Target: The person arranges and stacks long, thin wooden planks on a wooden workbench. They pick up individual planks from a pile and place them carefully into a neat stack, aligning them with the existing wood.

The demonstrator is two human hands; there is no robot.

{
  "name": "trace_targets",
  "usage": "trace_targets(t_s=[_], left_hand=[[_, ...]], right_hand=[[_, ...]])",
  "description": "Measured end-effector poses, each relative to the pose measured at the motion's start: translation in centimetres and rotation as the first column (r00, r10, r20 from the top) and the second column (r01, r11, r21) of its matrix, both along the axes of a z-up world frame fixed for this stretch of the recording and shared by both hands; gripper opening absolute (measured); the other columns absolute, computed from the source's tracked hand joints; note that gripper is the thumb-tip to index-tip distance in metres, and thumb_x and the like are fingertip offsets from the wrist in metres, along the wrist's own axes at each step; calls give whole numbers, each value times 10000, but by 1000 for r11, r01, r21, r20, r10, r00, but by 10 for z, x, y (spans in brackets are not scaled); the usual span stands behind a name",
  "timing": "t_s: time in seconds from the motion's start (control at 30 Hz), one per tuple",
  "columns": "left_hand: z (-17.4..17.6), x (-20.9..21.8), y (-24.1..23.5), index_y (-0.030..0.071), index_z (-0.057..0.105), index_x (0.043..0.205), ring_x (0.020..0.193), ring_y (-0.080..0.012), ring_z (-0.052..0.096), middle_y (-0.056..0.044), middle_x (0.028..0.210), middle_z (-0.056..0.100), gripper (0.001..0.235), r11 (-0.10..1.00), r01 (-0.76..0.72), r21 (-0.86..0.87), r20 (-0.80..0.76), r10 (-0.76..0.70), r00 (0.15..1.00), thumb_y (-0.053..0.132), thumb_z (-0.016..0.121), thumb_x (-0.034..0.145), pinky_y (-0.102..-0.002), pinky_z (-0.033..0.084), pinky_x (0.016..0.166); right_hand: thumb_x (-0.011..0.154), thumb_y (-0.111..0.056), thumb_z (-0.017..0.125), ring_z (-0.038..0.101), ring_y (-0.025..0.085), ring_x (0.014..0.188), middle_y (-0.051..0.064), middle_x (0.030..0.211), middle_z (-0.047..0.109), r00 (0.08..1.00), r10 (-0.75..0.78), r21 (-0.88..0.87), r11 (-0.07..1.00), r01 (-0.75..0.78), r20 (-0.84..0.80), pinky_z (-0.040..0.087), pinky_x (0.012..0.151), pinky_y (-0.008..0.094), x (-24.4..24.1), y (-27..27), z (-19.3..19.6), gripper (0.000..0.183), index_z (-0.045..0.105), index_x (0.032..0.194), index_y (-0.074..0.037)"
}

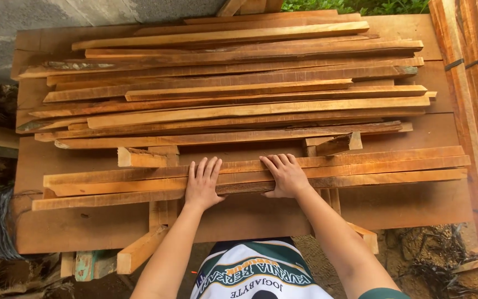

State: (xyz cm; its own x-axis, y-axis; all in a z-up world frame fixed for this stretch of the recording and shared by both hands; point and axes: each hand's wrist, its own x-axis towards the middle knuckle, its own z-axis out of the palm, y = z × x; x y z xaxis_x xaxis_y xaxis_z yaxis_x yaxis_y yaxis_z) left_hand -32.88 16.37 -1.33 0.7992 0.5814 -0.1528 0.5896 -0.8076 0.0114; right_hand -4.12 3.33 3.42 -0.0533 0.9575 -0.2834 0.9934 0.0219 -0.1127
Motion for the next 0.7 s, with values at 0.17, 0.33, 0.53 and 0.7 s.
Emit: trace_targets(t_s=[0.17, 0.33, 0.53, 0.7], left_hand=[[10, -4, -57, 146, 315, 1585, 1556, -332, 184, -76, 1693, 227, 1086, 960, -258, -110, 146, 273, 951, 506, 847, 708, -570, 125, 1256], [-30, 3, -132, 288, 719, 834, 978, -127, 623, 171, 851, 695, 107, 902, -237, -361, 674, 428, 602, 365, 761, 895, -354, 439, 933], [33, 84, -109, -36, 115, 1548, 1523, -479, 198, -320, 1632, 201, 1121, -501, 210, -840, -513, 859, -1, 658, 707, 898, -591, 225, 1224], [31, 136, -91, 17, 381, 1515, 1386, -366, 457, -209, 1478, 465, 947, -428, 317, -847, -532, 687, -494, 438, 875, 826, -587, 346, 1167]], right_hand=[[655, -826, 664, 538, 208, 1263, 9, 1325, 593, 979, -116, -27, 993, 113, -169, 356, 1120, 444, -4, 8, 20, 1035, 478, 1467, -211], [892, -770, 507, 711, 274, 1103, 56, 1178, 753, 929, -291, -242, 942, 235, -231, 526, 979, 428, 4, 46, 29, 752, 677, 1305, -166], [745, -961, 401, 681, 336, 1204, 116, 1210, 756, 907, -383, -633, 750, 193, -177, 540, 997, 439, 14, 93, -12, 979, 763, 1236, -196], [600, -916, 699, 585, 357, 1333, 182, 1392, 651, 776, -553, -838, 543, 59, -304, 488, 1096, 480, 20, 117, -37, 1112, 653, 1401, -147]])
